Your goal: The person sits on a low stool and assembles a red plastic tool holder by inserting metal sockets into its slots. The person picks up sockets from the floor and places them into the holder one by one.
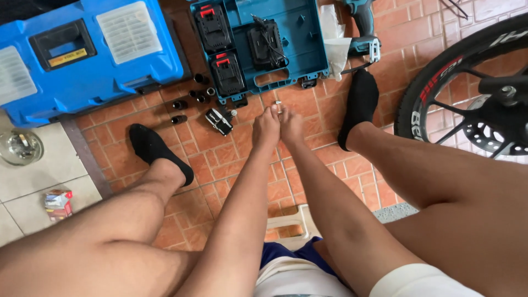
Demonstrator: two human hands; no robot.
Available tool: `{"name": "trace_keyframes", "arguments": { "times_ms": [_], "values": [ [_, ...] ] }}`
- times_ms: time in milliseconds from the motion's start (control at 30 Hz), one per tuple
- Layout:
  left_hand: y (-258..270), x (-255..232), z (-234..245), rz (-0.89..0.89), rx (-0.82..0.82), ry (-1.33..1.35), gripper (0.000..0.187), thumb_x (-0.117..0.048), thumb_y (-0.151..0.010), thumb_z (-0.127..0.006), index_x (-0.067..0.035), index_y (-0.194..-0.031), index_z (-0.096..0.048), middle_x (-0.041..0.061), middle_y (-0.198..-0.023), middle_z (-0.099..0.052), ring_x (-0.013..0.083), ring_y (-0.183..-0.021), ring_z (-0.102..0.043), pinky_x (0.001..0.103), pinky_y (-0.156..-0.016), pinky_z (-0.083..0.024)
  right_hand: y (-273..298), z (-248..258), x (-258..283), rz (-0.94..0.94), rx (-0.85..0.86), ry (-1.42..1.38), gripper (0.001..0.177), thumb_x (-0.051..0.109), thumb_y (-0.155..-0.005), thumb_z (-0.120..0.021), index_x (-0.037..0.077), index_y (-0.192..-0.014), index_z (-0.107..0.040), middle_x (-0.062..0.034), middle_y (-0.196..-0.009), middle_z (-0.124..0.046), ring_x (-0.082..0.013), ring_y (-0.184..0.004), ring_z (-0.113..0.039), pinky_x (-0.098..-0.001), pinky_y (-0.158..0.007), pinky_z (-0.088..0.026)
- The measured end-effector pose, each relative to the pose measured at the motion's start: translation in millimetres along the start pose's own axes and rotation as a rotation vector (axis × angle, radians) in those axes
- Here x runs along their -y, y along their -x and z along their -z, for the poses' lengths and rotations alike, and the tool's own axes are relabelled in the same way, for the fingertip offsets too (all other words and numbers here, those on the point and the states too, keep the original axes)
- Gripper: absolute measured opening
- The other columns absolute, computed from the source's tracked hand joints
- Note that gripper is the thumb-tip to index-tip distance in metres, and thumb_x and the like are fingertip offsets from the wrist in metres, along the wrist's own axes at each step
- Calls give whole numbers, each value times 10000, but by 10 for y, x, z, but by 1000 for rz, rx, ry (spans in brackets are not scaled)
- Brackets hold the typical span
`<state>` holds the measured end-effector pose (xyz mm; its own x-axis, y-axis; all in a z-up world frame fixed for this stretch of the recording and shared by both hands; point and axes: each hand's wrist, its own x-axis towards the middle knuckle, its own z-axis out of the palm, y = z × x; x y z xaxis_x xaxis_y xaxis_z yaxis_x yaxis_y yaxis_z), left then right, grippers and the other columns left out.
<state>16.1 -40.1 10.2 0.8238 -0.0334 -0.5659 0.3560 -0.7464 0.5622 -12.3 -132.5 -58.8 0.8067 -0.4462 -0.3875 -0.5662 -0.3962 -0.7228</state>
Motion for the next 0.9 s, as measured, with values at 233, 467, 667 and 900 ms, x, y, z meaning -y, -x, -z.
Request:
{"name": "trace_keyframes", "arguments": {
  "times_ms": [233, 467, 667, 900],
  "values": [
    [-18, -132, 380, 114, 84, 171, 606, -562, -1045, -340, -89, -1066, -718, 179, -1174, -733, 381, -1255, -617, 501, -1095, -479, -251, 239, -404, 27, 42, 86, 444, 445, -1102, -460, 75, -936, -640, -211, -851, -739, -430, -954, -718, -541, -755, -537],
    [-183, 293, -18, 117, -78, 65, 355, -539, -975, -598, -206, -1088, -640, 120, -1071, -744, 354, -1107, -707, 469, -962, -586, -577, -19, -737, 128, -31, 354, 130, 270, -926, -718, 160, -968, -663, -55, -904, -624, -304, -838, -736, -388, -678, -604],
    [-266, 338, -13, 57, -127, 27, 326, -319, -940, -745, -166, -1211, -647, 174, -1095, -711, 398, -1126, -690, 485, -973, -582, -554, 2, -622, 427, -53, 486, 59, 129, -821, -682, 132, -875, -705, -60, -867, -549, -302, -761, -674, -377, -660, -573],
    [-257, 176, 144, 45, -130, -159, 264, -387, -958, -709, -205, -1137, -643, 122, -1075, -745, 359, -1088, -720, 475, -881, -625, -515, 126, -322, 394, 68, 510, 172, 190, -787, -743, 136, -947, -709, -76, -970, -547, -357, -862, -664, -428, -739, -581]
  ]
}}
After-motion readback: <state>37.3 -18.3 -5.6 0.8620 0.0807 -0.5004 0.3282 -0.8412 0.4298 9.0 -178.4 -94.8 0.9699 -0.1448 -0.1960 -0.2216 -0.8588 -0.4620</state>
